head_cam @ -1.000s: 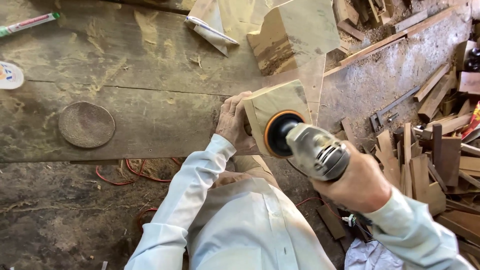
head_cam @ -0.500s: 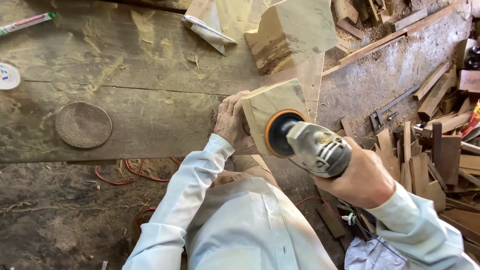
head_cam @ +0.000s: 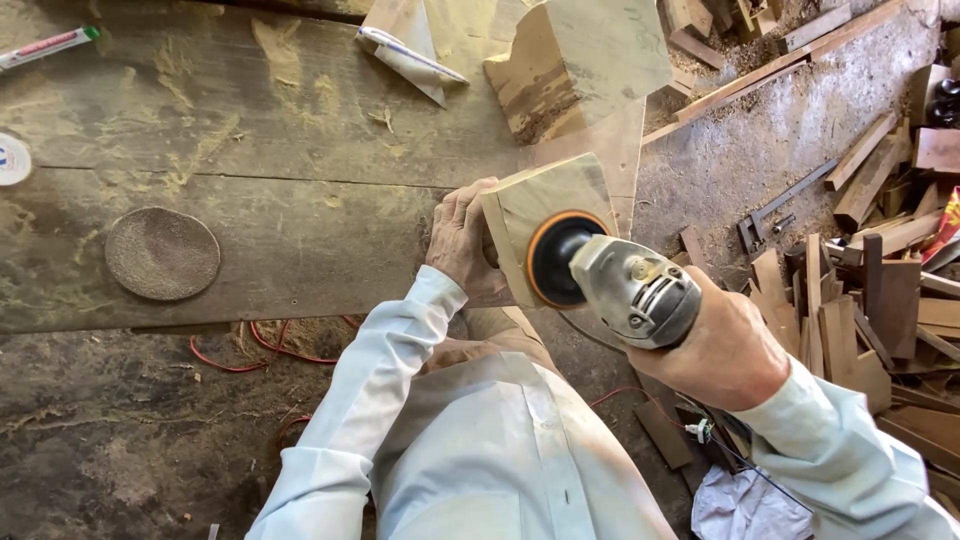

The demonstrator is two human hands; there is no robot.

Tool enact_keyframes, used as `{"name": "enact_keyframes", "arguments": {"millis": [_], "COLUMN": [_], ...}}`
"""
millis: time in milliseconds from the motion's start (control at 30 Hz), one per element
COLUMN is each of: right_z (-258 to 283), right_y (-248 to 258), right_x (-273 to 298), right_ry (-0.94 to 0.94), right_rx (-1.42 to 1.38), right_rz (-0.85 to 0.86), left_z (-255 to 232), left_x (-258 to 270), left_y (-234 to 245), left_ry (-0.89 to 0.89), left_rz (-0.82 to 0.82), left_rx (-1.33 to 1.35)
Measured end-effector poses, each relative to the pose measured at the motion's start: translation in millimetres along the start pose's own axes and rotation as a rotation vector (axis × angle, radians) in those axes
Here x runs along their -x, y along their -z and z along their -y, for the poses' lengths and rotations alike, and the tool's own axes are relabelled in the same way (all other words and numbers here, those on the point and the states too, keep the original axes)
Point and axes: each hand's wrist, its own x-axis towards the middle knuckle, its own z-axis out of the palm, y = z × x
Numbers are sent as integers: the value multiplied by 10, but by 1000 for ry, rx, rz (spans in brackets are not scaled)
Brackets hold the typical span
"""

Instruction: Sanding wooden blocks using a handheld angle grinder with a sanding attachment in a workshop.

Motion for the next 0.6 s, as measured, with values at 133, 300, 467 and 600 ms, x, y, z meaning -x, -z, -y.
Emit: {"name": "enact_keyframes", "arguments": {"millis": [133, 300, 467, 600], "right_z": [-31, -134, -109, -155], "right_y": [-59, -77, -122, -118], "right_x": [80, 109, 54, 71], "right_ry": [-2, 70, -16, 34], "right_rx": [11, -56, 113, 140], "right_rz": [28, 46, 40, 62], "left_z": [48, 154, 47, 81], "left_x": [15, 59, 16, 40], "left_y": [-37, -128, -23, -56], "left_ry": [-1, -8, -8, -3], "left_rz": [13, -12, -3, 6], "left_rx": [5, 46, -7, -5]}}
